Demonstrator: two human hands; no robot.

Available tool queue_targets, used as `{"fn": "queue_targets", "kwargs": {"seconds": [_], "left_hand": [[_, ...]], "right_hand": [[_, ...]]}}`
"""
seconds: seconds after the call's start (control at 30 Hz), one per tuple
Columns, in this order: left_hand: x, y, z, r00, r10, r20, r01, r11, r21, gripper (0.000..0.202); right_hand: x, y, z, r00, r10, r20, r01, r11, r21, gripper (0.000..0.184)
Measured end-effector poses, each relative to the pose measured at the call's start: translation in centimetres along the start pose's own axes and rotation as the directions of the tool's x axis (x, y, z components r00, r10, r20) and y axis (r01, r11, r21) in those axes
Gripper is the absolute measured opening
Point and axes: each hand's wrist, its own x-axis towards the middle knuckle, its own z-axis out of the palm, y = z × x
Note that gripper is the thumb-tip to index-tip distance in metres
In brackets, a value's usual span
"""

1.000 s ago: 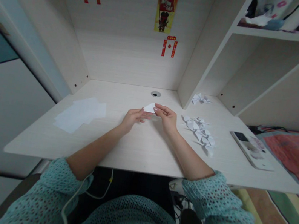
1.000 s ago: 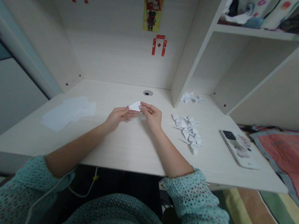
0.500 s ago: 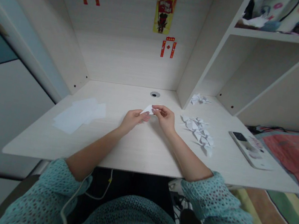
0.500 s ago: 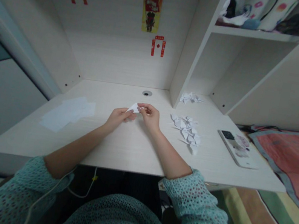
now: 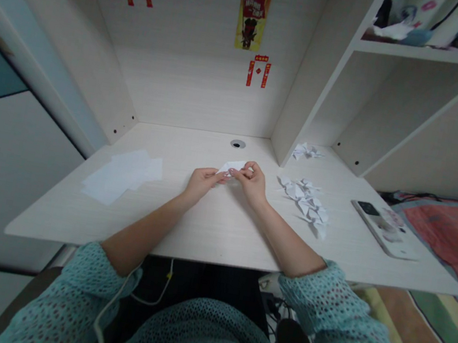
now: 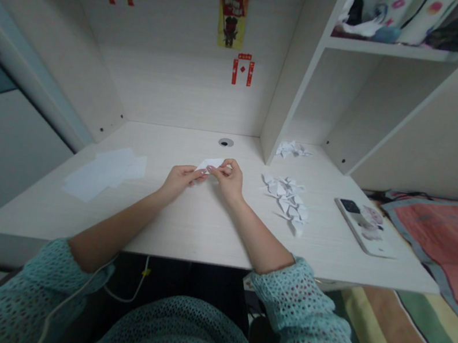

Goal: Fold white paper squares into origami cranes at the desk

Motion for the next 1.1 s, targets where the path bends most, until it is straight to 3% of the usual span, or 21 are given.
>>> {"fn": "queue_targets", "kwargs": {"seconds": [0.4,0.57,0.67,0.73,0.8,0.93,1.0,1.1], "left_hand": [[0.2,-0.7,0.4,0.995,-0.085,0.054,0.087,0.996,-0.034,0.039],[0.2,-0.8,0.2,0.998,-0.042,0.053,0.042,0.999,0.007,0.037],[0.3,-0.6,0.1,0.996,0.041,0.082,-0.045,0.998,0.047,0.033],[0.3,-0.2,0.0,0.995,0.066,0.081,-0.069,0.997,0.043,0.032],[0.3,0.2,-0.1,0.996,0.054,0.067,-0.055,0.998,0.011,0.033],[0.2,0.4,0.0,0.998,0.001,0.057,0.002,0.999,-0.043,0.032],[0.3,0.3,0.0,0.997,-0.029,0.070,0.034,0.997,-0.071,0.032],[0.5,-0.1,0.0,0.996,-0.049,0.068,0.057,0.992,-0.113,0.034]], "right_hand": [[0.6,0.8,-0.1,0.992,-0.038,-0.119,0.038,0.999,0.004,0.044],[0.7,1.0,-0.5,0.999,-0.034,-0.035,0.033,0.998,-0.050,0.038],[0.8,0.5,-1.0,0.991,-0.131,-0.004,0.128,0.973,-0.195,0.025],[0.7,0.0,-1.3,0.975,-0.219,0.032,0.216,0.909,-0.357,0.018],[0.6,-0.6,-1.4,0.952,-0.273,0.141,0.306,0.803,-0.511,0.016],[0.3,-1.1,-1.2,0.878,-0.311,0.364,0.475,0.659,-0.583,0.016],[0.1,-1.1,-1.0,0.876,-0.308,0.372,0.478,0.656,-0.584,0.017],[0.0,-0.9,-0.8,0.923,-0.258,0.286,0.378,0.744,-0.550,0.022]]}}
